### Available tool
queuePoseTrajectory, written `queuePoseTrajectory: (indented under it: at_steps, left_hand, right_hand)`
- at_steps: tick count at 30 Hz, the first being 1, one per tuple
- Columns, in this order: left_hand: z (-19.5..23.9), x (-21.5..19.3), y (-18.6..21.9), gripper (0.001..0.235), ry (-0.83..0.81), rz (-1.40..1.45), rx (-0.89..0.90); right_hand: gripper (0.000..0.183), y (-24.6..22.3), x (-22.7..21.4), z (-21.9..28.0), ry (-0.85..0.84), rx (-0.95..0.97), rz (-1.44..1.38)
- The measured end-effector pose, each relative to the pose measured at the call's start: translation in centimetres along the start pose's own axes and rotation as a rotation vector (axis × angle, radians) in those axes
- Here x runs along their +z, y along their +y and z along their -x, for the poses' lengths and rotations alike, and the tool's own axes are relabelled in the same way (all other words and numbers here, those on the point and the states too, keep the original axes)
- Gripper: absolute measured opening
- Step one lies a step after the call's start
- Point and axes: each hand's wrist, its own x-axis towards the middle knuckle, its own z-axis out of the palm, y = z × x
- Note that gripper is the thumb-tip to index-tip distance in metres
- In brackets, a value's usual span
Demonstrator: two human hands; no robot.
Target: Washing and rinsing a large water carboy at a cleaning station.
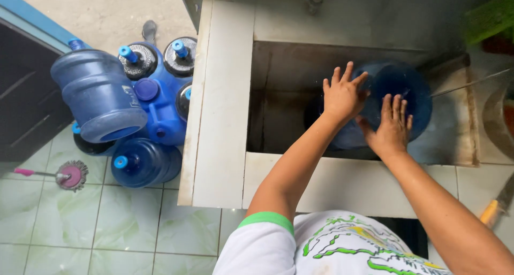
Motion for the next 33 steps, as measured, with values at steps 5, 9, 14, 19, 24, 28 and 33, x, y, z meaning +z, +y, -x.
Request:
queuePoseTrajectory:
  at_steps: [5,9,14,19,24,28,33]
  left_hand:
    - [-0.2,1.1,-1.4,0.070,-0.056,0.248,-0.120]
    - [0.1,2.4,-2.5,0.056,-0.045,0.339,-0.106]
    - [-0.4,2.9,-3.0,0.048,-0.045,0.427,-0.073]
    - [-0.3,0.7,-2.4,0.045,-0.005,0.575,-0.059]
    - [-1.7,4.9,-6.4,0.039,0.095,1.169,-0.355]
    - [-0.4,4.2,-8.5,0.047,-0.058,1.045,-0.395]
    - [1.2,8.2,-8.5,0.054,-0.289,0.960,-0.331]
  right_hand:
    - [0.114,-4.0,-2.8,-0.8,-0.185,-0.064,0.045]
    - [0.114,-4.6,-1.7,-1.1,-0.165,-0.003,0.073]
    - [0.125,-2.7,-2.2,-0.4,-0.195,0.004,0.025]
    - [0.123,0.2,-2.3,2.1,-0.058,0.166,0.031]
    - [0.121,-0.8,-2.6,3.5,0.043,0.110,0.098]
    - [0.103,2.7,-4.4,3.1,0.004,0.158,-0.009]
    - [0.083,7.3,0.6,3.8,0.323,0.393,-0.119]
